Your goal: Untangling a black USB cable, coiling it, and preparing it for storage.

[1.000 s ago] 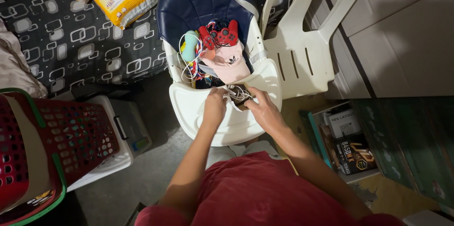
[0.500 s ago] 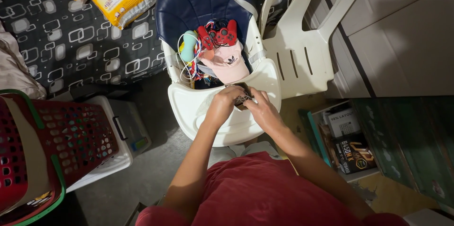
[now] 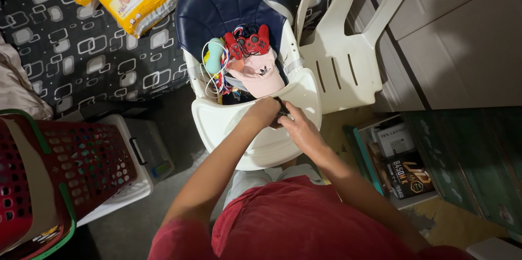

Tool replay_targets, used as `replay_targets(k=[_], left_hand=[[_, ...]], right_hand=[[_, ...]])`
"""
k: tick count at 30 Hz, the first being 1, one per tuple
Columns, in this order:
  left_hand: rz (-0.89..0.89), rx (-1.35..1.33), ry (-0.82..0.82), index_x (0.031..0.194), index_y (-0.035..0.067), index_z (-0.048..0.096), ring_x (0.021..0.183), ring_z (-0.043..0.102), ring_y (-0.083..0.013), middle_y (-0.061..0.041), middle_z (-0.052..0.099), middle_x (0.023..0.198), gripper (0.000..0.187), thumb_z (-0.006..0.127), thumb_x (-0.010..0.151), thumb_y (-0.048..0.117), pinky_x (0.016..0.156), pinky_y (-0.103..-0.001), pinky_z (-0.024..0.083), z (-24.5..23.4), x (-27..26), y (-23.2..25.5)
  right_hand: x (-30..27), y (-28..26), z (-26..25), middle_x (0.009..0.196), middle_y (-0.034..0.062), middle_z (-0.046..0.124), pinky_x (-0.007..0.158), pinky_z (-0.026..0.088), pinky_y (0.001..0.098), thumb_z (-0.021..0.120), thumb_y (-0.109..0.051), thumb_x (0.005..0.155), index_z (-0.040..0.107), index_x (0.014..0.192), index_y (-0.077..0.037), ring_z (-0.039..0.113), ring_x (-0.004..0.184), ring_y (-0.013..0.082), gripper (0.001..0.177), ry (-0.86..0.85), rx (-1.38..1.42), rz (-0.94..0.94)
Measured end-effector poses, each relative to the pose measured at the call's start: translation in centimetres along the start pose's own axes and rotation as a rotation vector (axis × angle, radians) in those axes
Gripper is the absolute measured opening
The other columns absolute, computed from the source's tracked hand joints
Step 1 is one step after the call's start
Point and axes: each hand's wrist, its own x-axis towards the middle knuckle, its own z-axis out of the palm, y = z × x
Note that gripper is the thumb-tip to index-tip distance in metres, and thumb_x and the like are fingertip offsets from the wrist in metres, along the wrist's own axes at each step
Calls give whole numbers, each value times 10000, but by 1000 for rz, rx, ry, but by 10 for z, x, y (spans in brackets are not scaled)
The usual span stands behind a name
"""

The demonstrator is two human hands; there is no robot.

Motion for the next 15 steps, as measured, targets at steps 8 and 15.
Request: replay_targets(k=[8,15], left_hand=[[178,-66,-220,1035,121,732,905,694,-330,-132,750,993,384,847,725,317,822,-429,552,38,55,-27],[180,-223,-488,955,85,744,807,679,-244,-93,757,907,319,822,763,328,767,-383,543,32,69,-34]], right_hand=[[1,-1,1,1472,203,499,952,528,432,634,15,872,680,1007,-72,568,1254,392,167,27,39,-3],[2,4,5,1476,205,496,966,525,428,625,35,856,690,1009,-66,558,1262,389,195,11,43,12]])
